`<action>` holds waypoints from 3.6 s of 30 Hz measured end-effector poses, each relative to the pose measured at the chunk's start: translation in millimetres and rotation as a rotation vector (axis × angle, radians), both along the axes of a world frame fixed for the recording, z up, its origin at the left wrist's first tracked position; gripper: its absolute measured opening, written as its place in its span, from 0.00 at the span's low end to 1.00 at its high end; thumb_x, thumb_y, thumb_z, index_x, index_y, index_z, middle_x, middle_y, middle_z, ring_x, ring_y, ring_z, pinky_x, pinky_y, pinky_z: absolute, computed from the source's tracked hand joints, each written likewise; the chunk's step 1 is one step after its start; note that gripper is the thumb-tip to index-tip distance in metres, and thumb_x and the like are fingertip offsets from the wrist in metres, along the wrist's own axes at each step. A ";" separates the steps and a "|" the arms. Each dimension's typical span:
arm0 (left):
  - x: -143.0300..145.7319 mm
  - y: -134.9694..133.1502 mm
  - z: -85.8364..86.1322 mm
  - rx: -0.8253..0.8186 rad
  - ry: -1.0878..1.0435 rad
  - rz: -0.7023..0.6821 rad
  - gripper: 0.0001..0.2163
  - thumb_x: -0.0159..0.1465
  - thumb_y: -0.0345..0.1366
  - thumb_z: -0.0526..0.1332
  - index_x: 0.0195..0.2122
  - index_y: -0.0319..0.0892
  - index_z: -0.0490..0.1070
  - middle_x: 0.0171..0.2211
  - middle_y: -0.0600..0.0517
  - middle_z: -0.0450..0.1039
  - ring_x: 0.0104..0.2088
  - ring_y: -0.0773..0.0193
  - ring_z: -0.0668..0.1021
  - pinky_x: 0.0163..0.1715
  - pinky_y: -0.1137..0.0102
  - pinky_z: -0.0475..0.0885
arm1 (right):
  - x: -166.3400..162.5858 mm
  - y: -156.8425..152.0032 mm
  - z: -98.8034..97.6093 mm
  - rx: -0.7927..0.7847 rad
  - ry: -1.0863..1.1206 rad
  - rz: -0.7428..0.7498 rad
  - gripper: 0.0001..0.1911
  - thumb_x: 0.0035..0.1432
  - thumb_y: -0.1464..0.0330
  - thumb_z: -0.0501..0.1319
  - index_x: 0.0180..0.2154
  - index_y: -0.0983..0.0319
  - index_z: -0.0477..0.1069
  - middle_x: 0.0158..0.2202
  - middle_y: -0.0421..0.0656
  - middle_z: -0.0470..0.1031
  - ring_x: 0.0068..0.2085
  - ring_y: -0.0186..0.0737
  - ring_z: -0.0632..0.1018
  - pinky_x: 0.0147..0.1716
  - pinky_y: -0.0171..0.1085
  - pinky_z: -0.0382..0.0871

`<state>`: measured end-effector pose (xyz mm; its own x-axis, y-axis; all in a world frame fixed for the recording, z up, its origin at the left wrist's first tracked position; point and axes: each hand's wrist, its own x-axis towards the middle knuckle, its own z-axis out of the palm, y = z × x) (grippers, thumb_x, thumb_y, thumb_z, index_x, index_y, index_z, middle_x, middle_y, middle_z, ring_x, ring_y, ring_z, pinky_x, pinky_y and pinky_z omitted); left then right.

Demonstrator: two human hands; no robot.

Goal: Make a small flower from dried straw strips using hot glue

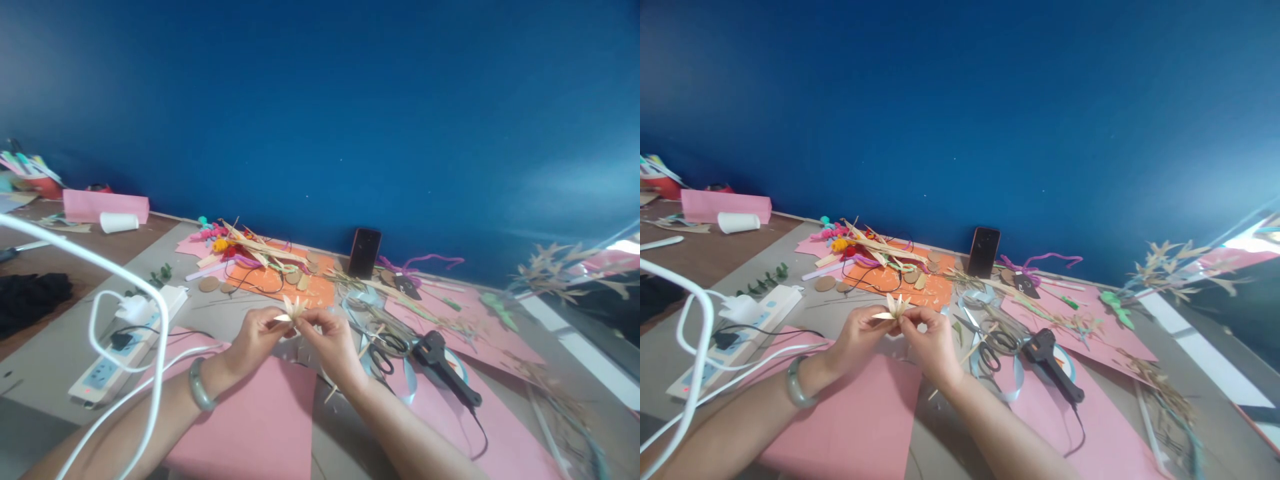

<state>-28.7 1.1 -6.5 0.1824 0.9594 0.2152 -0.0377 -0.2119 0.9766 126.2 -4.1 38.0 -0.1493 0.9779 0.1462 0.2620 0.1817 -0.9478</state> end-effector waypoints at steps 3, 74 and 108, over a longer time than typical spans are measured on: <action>0.4 -0.4 -0.7 -0.010 0.002 0.010 0.15 0.61 0.43 0.62 0.24 0.36 0.72 0.24 0.51 0.70 0.27 0.66 0.71 0.28 0.72 0.65 | -0.5 -0.9 2.7 -0.004 -0.003 0.000 0.09 0.56 0.69 0.60 0.27 0.61 0.77 0.25 0.42 0.80 0.31 0.41 0.80 0.37 0.39 0.71; -5.3 15.4 10.1 -0.322 -0.279 0.037 0.13 0.51 0.42 0.69 0.26 0.37 0.72 0.25 0.52 0.71 0.23 0.70 0.72 0.20 0.76 0.63 | 15.0 17.9 -17.6 0.236 -0.063 -0.065 0.08 0.56 0.65 0.62 0.27 0.60 0.74 0.28 0.42 0.77 0.31 0.39 0.75 0.34 0.37 0.68; -10.4 10.5 16.9 0.013 -0.098 -0.016 0.11 0.57 0.40 0.66 0.23 0.40 0.72 0.25 0.53 0.68 0.24 0.68 0.70 0.24 0.73 0.67 | 6.9 12.6 -14.9 0.206 -0.109 0.112 0.05 0.54 0.65 0.63 0.32 0.58 0.77 0.29 0.42 0.79 0.29 0.42 0.75 0.32 0.40 0.70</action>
